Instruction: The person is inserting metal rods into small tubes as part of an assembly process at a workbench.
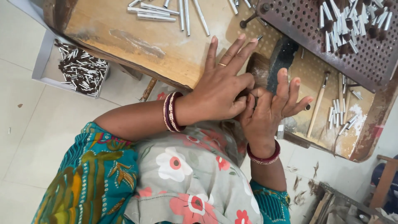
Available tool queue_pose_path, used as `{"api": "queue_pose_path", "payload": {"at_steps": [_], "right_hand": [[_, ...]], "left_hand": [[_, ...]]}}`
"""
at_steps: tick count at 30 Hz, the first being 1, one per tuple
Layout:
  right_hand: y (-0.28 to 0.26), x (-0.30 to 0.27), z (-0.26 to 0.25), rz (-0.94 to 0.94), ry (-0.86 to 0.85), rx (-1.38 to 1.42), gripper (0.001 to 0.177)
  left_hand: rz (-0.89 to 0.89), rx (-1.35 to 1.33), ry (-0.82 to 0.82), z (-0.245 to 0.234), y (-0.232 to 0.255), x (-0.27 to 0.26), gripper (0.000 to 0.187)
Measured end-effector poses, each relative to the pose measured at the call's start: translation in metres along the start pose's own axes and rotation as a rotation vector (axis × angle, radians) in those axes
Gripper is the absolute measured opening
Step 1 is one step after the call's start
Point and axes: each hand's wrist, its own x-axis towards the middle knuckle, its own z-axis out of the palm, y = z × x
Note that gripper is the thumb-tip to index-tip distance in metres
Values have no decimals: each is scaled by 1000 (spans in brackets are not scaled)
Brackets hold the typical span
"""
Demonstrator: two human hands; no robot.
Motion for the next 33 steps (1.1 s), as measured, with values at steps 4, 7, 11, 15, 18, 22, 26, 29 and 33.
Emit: {"api": "queue_pose_path", "payload": {"at_steps": [4,7,11,15,18,22,26,29,33], "right_hand": [[-6,4,-7,14,-1,7,25],[-2,3,-8,1,-4,-26,26],[8,-6,-24,65,245,96,32],[11,-20,-39,54,391,62,37],[18,-27,-33,-88,492,-109,34],[11,-20,-45,-124,519,-183,30],[17,-29,-35,61,409,588,32],[22,-36,-16,168,477,997,34],[31,-28,-17,218,781,1090,33]], "left_hand": [[13,-4,-9,6,-3,2,16],[14,15,-22,8,-3,0,14],[52,9,39,-2,3,-1,18],[111,-273,141,-14,25,-4,32],[105,-474,-15,-3,37,-8,23],[173,-503,-33,22,43,-6,21],[250,-564,66,33,52,-6,14],[249,-602,70,45,56,-10,13],[192,-563,4,51,54,-14,13]]}}
